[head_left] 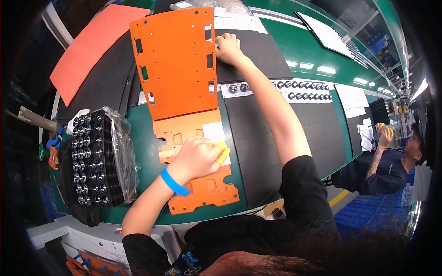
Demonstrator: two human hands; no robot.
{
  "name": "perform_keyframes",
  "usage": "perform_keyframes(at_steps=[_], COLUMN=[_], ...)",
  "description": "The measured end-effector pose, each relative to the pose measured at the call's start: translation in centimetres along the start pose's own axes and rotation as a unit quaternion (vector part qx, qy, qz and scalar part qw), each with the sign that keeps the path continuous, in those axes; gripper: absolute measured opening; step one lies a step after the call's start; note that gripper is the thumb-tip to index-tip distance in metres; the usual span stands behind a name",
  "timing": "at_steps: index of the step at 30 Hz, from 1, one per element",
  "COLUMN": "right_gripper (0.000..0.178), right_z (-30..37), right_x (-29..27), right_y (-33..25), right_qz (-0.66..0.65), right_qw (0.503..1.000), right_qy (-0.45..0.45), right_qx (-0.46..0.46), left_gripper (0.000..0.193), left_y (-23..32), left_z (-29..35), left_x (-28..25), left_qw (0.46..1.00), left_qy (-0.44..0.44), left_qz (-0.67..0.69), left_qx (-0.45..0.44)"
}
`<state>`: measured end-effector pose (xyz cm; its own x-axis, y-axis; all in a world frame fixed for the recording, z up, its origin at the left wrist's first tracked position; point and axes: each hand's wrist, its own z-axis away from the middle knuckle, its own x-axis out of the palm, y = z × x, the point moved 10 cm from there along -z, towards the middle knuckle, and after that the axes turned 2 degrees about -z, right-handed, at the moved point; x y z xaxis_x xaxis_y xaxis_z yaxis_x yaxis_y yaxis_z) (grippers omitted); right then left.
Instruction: Attaching components and adhesive pads to metal fixture panels on an assembly line.
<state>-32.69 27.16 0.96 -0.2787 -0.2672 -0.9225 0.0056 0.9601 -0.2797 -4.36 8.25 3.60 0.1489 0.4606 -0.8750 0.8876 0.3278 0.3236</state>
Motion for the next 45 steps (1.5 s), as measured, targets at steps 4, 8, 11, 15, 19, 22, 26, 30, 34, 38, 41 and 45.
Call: perform_keyframes(at_steps=[4,8,11,15,19,22,26,30,34,38,41,45], right_gripper=[0.050,0.052,0.046,0.030,0.023,0.021,0.026,0.038,0.048,0.047,0.038,0.028], right_z=[1.1,2.6,4.2,7.2,12.5,18.2,23.6,25.0,24.0,22.5,21.7,22.3], right_x=[-0.8,-0.8,-0.9,-4.5,-8.5,-10.7,-12.0,-13.4,-14.5,-16.3,-16.2,-14.3], right_y=[0.0,1.0,-1.2,-1.0,-1.9,-6.4,-10.1,-13.0,-14.7,-18.8,-22.7,-31.0], right_qz=[-0.069,-0.187,-0.211,-0.304,-0.501,-0.526,-0.313,-0.234,-0.176,-0.180,-0.264,-0.303], right_qw=[0.997,0.981,0.964,0.944,0.859,0.825,0.903,0.934,0.950,0.957,0.938,0.892], right_qy=[-0.027,-0.044,-0.163,-0.128,-0.103,-0.204,-0.295,-0.259,-0.241,-0.138,-0.118,-0.044], right_qx=[-0.025,-0.004,0.001,0.013,0.017,0.022,-0.011,-0.076,-0.089,-0.179,-0.192,-0.332], left_gripper=[0.012,0.016,0.021,0.020,0.038,0.044,0.056,0.047,0.026,0.019,0.020,0.024], left_y=[0.0,-0.2,-0.3,0.2,-2.4,-3.4,-3.1,-2.6,-3.7,-4.7,-4.3,-3.2], left_z=[-0.3,-0.6,-0.4,-0.5,0.1,0.6,0.2,-0.2,-0.2,0.2,0.0,0.5], left_x=[-0.4,0.1,-0.8,-1.4,-0.5,-1.4,-2.1,-2.7,-2.7,-2.3,-2.1,-3.2], left_qw=[1.000,0.999,0.998,0.996,0.980,0.975,0.962,0.925,0.903,0.888,0.928,0.862], left_qy=[0.022,0.007,0.019,0.043,0.033,0.066,0.072,0.132,0.138,0.153,0.154,0.292], left_qz=[0.020,0.043,0.040,0.068,0.133,0.111,0.219,0.348,0.393,0.410,0.321,0.412], left_qx=[-0.003,-0.028,-0.042,-0.037,-0.144,-0.178,-0.145,-0.072,-0.104,-0.140,-0.114,0.040])
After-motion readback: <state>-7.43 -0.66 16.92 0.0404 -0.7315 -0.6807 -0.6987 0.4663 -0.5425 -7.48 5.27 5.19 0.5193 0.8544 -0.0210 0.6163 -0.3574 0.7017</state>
